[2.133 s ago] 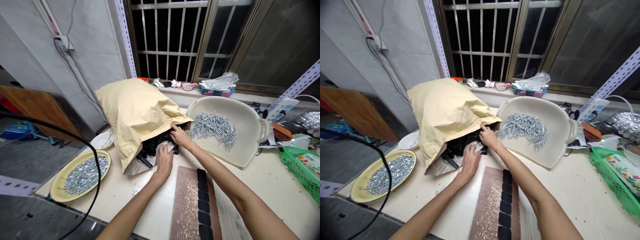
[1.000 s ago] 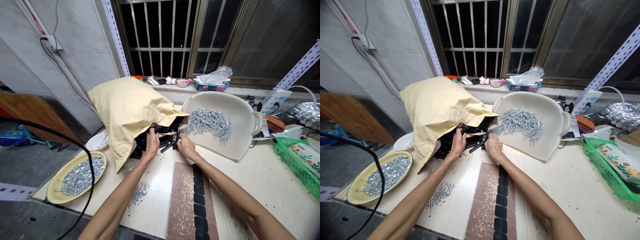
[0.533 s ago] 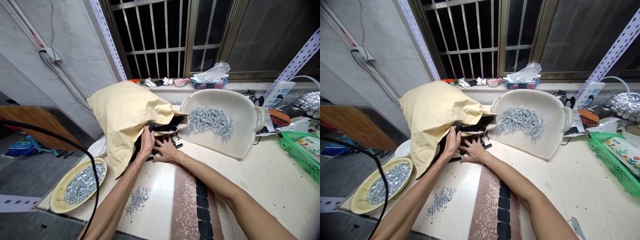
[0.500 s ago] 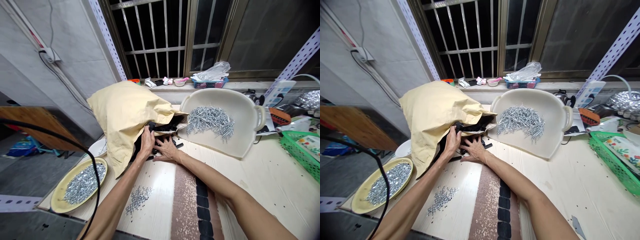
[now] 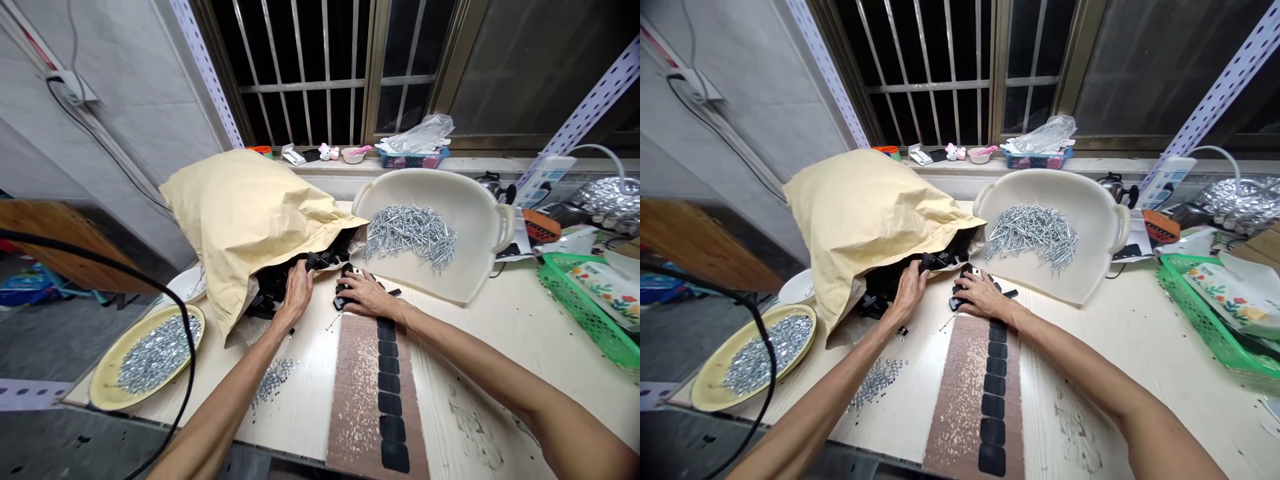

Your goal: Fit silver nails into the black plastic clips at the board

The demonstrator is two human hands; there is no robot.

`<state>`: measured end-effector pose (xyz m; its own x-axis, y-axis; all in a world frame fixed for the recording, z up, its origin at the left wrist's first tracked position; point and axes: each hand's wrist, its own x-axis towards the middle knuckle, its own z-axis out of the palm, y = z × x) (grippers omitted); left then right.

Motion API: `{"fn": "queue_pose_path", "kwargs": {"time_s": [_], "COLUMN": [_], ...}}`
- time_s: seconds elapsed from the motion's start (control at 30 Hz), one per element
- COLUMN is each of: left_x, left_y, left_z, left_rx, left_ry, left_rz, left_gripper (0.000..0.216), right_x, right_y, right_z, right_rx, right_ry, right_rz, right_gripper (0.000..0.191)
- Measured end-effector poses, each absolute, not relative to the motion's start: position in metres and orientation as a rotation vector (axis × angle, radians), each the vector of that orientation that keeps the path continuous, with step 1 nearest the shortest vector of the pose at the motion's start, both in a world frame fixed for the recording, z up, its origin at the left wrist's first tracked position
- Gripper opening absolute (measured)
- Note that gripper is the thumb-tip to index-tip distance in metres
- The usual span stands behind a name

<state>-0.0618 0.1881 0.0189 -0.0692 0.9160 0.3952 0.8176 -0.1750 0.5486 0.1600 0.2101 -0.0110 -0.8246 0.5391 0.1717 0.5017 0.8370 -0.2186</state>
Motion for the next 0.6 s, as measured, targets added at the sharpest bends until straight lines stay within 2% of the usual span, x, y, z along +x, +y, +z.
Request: {"fn": "queue_pose_path", "kwargs": {"time_s": [0.13, 0.37, 0.47, 0.6], "left_x": [-0.054, -0.033, -0.018, -0.004], "left_y": [0.174, 0.152, 0.147, 0.134], "left_z": [0.024, 0.043, 0.042, 0.038], "left_rx": [1.792, 1.197, 1.019, 0.977], "left_ry": [1.795, 1.291, 1.187, 0.993], "left_rz": [1.118, 1.337, 1.305, 1.249], "left_gripper": [0.015, 0.031, 0.036, 0.039], "right_x": [0.171, 0.176, 0.157, 0.132], "right_y": [0.206, 0.206, 0.195, 0.169], "right_z": [-0.011, 0.022, 0.04, 0.044], "right_rx": [-0.797, -0.995, -1.083, -0.965], "right_ry": [-2.71, -2.057, -1.833, -1.726], "right_rz": [0.295, 0.41, 0.759, 1.252], "right_gripper": [0.027, 0.021, 0.023, 0.024]}}
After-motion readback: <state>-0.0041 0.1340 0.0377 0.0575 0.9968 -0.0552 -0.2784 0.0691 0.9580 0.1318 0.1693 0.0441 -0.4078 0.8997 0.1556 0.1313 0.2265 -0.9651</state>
